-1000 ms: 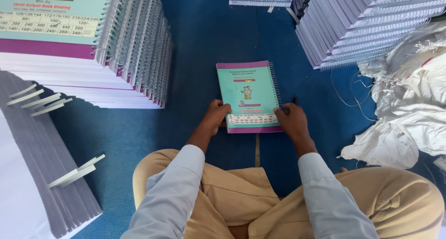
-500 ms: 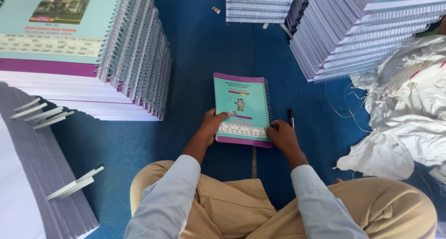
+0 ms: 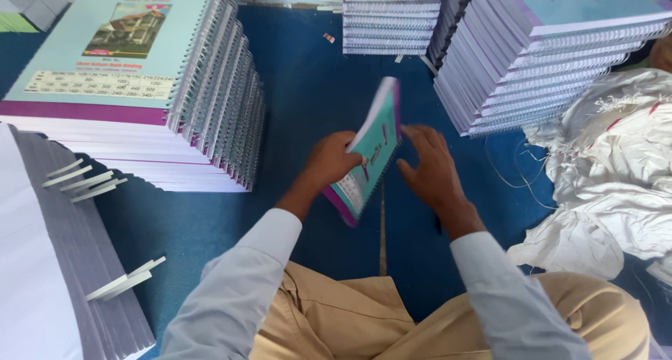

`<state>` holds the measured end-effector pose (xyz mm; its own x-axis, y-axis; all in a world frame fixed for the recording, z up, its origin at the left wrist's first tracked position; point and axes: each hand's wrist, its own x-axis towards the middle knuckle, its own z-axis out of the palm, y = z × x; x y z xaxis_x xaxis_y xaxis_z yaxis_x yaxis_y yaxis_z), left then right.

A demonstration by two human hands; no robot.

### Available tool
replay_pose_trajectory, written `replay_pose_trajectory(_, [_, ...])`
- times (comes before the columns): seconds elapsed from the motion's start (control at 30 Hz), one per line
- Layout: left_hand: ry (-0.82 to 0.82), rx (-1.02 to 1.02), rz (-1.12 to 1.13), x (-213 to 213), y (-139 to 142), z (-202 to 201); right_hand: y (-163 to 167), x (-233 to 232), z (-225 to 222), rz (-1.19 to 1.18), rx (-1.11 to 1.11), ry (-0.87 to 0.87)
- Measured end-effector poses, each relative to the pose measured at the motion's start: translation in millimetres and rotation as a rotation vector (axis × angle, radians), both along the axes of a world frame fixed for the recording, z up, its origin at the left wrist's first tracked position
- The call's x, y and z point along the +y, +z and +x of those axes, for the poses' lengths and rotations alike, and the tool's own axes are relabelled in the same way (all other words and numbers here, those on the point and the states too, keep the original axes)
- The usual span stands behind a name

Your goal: The person sits on the floor and repeatedly picks up spiral-bound notebooks from a stack, writes on the cover with a black marker, and places them on another stack. The person handles the notebooks one at a time and maintains two separate stacks throughout the clip.

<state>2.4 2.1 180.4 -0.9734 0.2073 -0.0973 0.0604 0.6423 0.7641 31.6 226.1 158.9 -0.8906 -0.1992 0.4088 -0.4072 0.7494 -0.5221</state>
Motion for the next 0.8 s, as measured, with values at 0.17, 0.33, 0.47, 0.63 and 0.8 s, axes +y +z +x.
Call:
replay_pose_trajectory(0.17, [-0.196,0.256,-0.384,10,53,8,57,-5,-14,0.471,0.363,0.154])
replay_pose_trajectory(0.33, [-0.39,0.341,-0.593,19,91,12,89,4,-9,0.474,-0.3,0.111])
replay_pose_trajectory(0.47, [-0.533,0.483,-0.712,22,107,17,93,7,9,0.296,-0.541,0.139])
replay_pose_trajectory(0.63, [-0.554,0.599,-0.888,21,119,18,89,6,32,0.114,-0.433,0.167])
replay_pose_trajectory(0.8, [-0.238,1.153,-0.6,1,125,14,90,6,39,-0.161,-0.438,0.128])
